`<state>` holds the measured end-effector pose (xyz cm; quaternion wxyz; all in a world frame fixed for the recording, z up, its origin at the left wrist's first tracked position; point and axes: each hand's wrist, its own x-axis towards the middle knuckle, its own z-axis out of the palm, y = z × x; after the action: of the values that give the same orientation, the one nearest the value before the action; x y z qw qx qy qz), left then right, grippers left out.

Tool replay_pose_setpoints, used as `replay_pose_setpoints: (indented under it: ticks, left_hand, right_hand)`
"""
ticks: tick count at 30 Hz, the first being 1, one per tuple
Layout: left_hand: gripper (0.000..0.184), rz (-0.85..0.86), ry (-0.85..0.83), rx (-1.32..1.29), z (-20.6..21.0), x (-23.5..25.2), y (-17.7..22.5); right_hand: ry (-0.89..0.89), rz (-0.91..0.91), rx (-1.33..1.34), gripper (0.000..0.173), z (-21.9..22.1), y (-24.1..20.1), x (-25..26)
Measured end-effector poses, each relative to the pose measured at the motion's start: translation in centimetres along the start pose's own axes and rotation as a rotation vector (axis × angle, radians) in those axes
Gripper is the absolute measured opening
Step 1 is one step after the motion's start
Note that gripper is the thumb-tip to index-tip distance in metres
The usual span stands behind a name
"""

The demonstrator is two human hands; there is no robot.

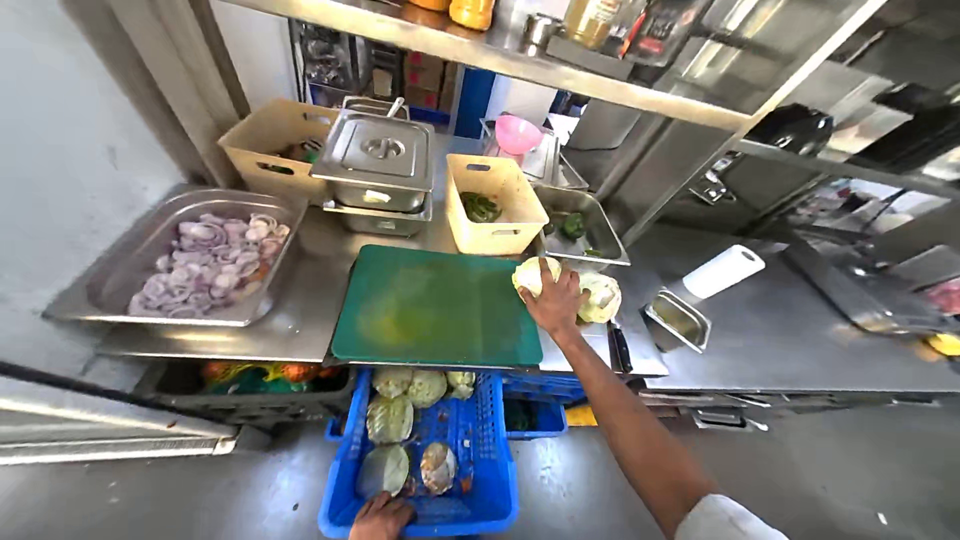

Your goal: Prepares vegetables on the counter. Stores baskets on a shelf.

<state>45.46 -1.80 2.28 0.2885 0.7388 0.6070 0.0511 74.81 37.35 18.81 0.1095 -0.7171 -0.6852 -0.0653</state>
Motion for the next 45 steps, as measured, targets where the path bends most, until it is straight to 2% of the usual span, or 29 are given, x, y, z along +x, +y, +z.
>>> replay_pose_setpoints:
  ticks: [3,6,10,13,14,16,19,21,23,29,32,35,37,39,42,45]
  left_hand:
    - [0.023,-0.004,0.051,0.007,0.6,-0.1,0.0]
    - [0.025,-0.068,0.014,0.011,0.6,0.6,-0.2]
    - [0.026,-0.106,-0.026,-0.012,0.3,0.6,0.2]
    - [0.031,-0.113,-0.046,-0.055,-0.4,0.7,0.5]
    - [0.032,-0.115,-0.035,-0.067,-0.3,0.6,0.4]
    - [0.031,-0.111,-0.012,-0.088,-0.2,0.6,0.2]
    - [0.03,-0.105,-0.013,-0.104,0.1,0.6,0.2]
    - [0.032,-0.109,-0.06,-0.125,-0.2,0.7,0.2]
    - [0.032,-0.094,-0.079,-0.131,-0.4,0.8,0.1]
    - [0.027,-0.043,-0.053,-0.145,0.4,0.6,-0.3]
    - [0.025,-0.049,-0.058,-0.179,1.0,0.5,-0.5]
    - [0.022,-0.039,-0.048,-0.194,1.8,0.2,-0.6]
    - [0.021,-0.02,-0.019,-0.2,2.1,0.2,-0.7]
    - [0.022,-0.017,0.01,-0.203,2.2,-0.3,-0.7]
    - [0.023,0.006,0.079,-0.2,1.3,0.2,-0.6]
    - [0.025,-0.014,0.007,-0.195,0.2,0.4,-0.2]
  right_hand:
    - [0.07,0.048,0.06,0.086,1.2,1.8,-0.1]
    - [0.117,0.087,0.082,0.093,1.4,3.2,-0.3]
    - [0.178,-0.016,0.098,0.082,-0.3,2.7,-2.3]
    - [0.247,-0.15,0.221,0.067,-2.1,0.6,-6.6]
    - [0.22,-0.226,0.288,0.057,-2.2,-0.2,-9.0]
    - [0.044,-0.348,0.384,0.038,-1.8,-1.6,-14.7]
    - [-0.4,-0.422,0.488,0.021,2.0,-3.0,-22.0]
    - [-0.727,-0.438,0.462,0.029,5.1,-5.0,-24.0]
    - [-0.836,-0.473,0.378,0.043,8.5,-7.5,-23.9]
    - [-0.61,-0.571,0.378,0.075,18.0,-15.7,-19.1]
    - [-0.635,-0.587,0.317,0.091,20.8,-19.5,-18.7]
    - [-0.639,-0.628,0.283,0.112,23.0,-20.8,-21.0]
    - [-0.653,-0.614,0.344,0.109,22.4,-20.4,-21.9]
    - [-0.688,-0.584,0.443,0.09,19.9,-19.6,-22.9]
    - [-0.688,-0.57,0.53,0.059,12.3,-17.4,-23.6]
    - [-0.636,-0.571,0.467,0.052,10.5,-14.8,-22.8]
